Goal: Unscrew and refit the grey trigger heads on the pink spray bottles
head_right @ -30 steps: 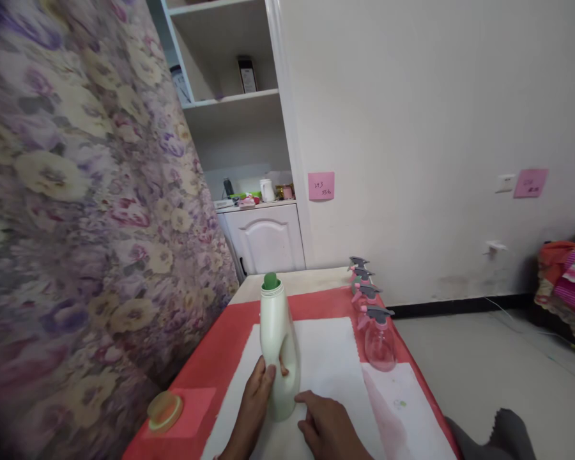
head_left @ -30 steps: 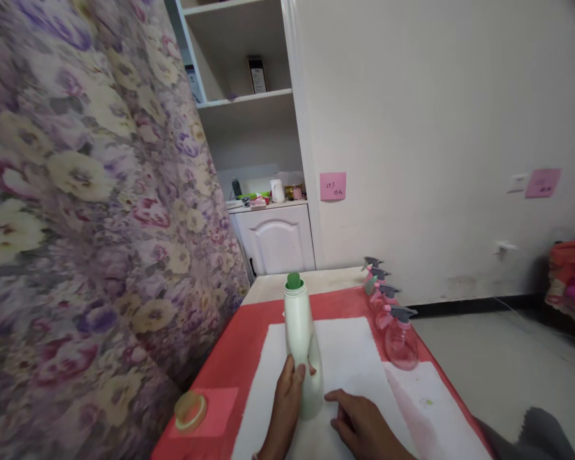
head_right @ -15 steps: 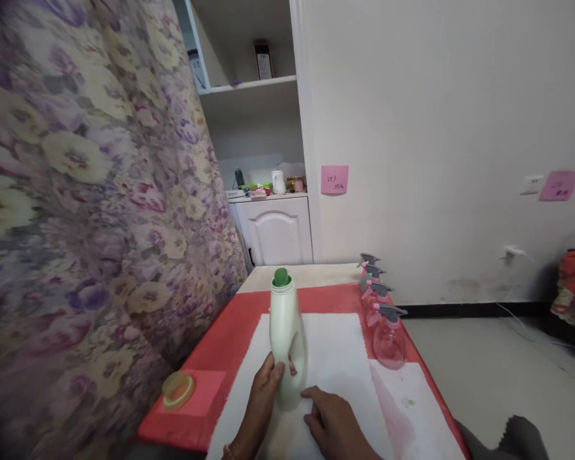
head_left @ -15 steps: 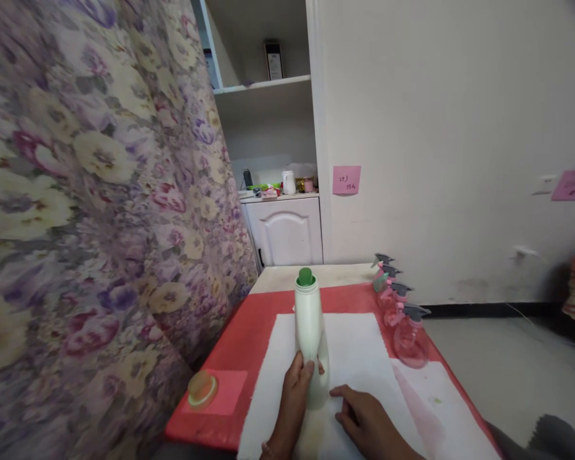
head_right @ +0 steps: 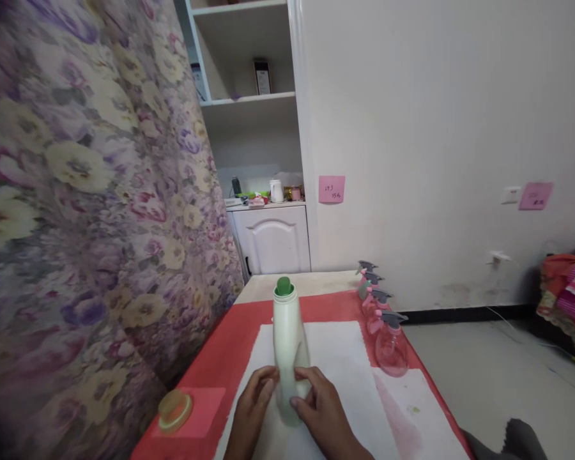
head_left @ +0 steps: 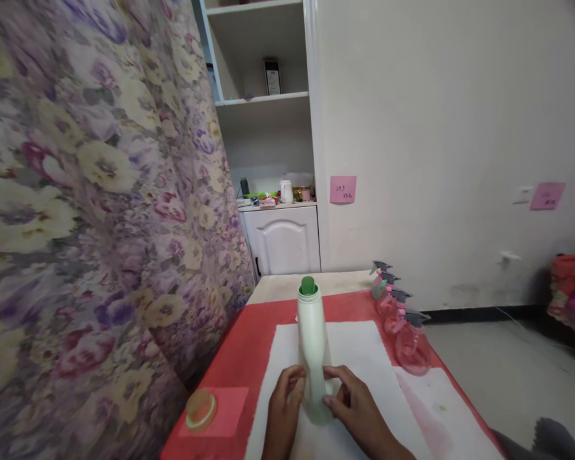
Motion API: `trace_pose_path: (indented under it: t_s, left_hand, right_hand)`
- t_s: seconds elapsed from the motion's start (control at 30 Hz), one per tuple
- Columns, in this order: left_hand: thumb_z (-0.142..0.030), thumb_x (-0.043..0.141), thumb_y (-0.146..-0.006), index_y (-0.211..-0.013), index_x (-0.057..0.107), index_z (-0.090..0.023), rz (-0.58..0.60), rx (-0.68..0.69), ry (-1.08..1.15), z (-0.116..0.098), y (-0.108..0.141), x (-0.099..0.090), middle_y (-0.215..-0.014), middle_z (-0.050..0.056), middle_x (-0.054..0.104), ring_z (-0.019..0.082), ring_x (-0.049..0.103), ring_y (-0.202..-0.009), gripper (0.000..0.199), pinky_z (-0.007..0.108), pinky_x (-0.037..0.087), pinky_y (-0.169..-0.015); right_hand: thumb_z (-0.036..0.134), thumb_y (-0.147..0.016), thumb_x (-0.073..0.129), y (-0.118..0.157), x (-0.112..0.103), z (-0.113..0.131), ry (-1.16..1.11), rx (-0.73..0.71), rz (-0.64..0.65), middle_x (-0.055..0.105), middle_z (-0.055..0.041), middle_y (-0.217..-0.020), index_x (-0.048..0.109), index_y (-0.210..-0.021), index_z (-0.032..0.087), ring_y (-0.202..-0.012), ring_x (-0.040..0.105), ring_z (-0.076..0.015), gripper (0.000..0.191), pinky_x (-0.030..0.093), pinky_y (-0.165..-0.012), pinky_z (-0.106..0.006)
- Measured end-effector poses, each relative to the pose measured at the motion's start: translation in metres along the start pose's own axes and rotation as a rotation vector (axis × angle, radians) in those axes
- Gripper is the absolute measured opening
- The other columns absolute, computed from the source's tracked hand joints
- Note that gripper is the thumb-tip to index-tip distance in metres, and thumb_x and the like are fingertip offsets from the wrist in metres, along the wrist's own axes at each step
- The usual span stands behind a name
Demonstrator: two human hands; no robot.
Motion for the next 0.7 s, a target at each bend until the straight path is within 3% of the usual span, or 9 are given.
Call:
trace_pose_path:
  t_s: [0.1, 0.2, 0.3, 0.4, 0.5, 0.57, 0.7]
  left_hand:
    - [-0.047, 0.057, -0.083, -0.102, 0.063, -0.020, -0.143, 0.053, -0.057, -0.023, -0.017, -0.024, -0.107, 0.010, 0.070, 0.027, 0.064, -0.104, 0.034, 0.040, 0.048, -0.094]
    - [-0.046, 0.056, -0.084, -0.109, 0.060, -0.019, -0.154, 0.152, -0.057, -0.054, -0.043, -0.028, -0.112, 0.011, 0.068, 0.026, 0.062, -0.108, 0.037, 0.041, 0.045, -0.098]
    - [-0.044, 0.056, -0.084, -0.116, 0.057, -0.019, -0.103, 0.192, -0.026, -0.072, -0.064, -0.020, -0.117, 0.012, 0.066, 0.026, 0.061, -0.111, 0.040, 0.042, 0.045, -0.099]
    - [-0.044, 0.057, -0.084, -0.119, 0.055, -0.020, -0.086, 0.205, -0.038, -0.072, -0.070, -0.010, -0.125, 0.013, 0.062, 0.027, 0.058, -0.115, 0.043, 0.043, 0.044, -0.101]
    - [-0.045, 0.058, -0.082, -0.123, 0.052, -0.020, -0.137, 0.187, -0.078, -0.053, -0.060, -0.007, -0.132, 0.014, 0.056, 0.028, 0.055, -0.120, 0.049, 0.046, 0.042, -0.104]
    - [-0.049, 0.059, -0.079, -0.126, 0.049, -0.020, -0.205, 0.127, -0.111, -0.027, -0.047, -0.007, -0.136, 0.014, 0.052, 0.030, 0.053, -0.122, 0.056, 0.048, 0.042, -0.104]
    - [-0.058, 0.060, -0.070, -0.116, 0.051, -0.017, -0.287, 0.058, -0.119, 0.037, -0.018, 0.002, -0.122, 0.015, 0.058, 0.033, 0.058, -0.113, 0.063, 0.047, 0.047, -0.098]
  right_hand:
    - [0.020, -0.075, 0.059, -0.006, 0.009, -0.004, -0.004, 0.041, -0.043, 0.064, -0.0001, -0.082, 0.061, -0.115, 0.020, -0.060, 0.056, -0.0150, 0.039, 0.044, -0.056, -0.026]
    - [0.023, -0.076, 0.059, -0.010, 0.017, -0.010, -0.019, 0.087, -0.035, 0.053, 0.0062, -0.057, 0.061, -0.111, 0.017, -0.055, 0.055, -0.0160, 0.036, 0.043, -0.054, -0.026]
    - [0.025, -0.079, 0.057, -0.013, 0.024, -0.013, -0.047, 0.081, -0.018, 0.053, 0.0061, -0.058, 0.063, -0.106, 0.017, -0.053, 0.055, -0.0147, 0.029, 0.042, -0.053, -0.025]
    - [0.023, -0.080, 0.054, -0.014, 0.025, -0.016, -0.026, 0.060, -0.034, 0.061, 0.0023, -0.069, 0.065, -0.104, 0.018, -0.054, 0.057, -0.0139, 0.027, 0.044, -0.054, -0.025]
    - [0.018, -0.075, 0.055, -0.011, 0.019, -0.019, 0.035, 0.031, -0.071, 0.068, -0.0022, -0.086, 0.064, -0.109, 0.019, -0.061, 0.060, -0.0146, 0.035, 0.047, -0.060, -0.026]
    - [0.015, -0.071, 0.056, -0.005, 0.007, -0.023, 0.069, 0.028, -0.108, 0.069, -0.0052, -0.099, 0.064, -0.110, 0.019, -0.069, 0.063, -0.0161, 0.040, 0.049, -0.064, -0.027]
    - [0.017, -0.070, 0.056, 0.011, -0.051, -0.043, 0.080, 0.092, -0.305, 0.072, -0.0057, -0.099, 0.065, -0.106, 0.021, -0.079, 0.067, -0.0195, 0.037, 0.052, -0.069, -0.030]
Point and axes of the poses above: each hand's wrist, its own y-axis away from the middle knuckle, its own x-axis out of the palm, z = x × y, the point moved 7 cm from there along -y, towards the middle knuckle
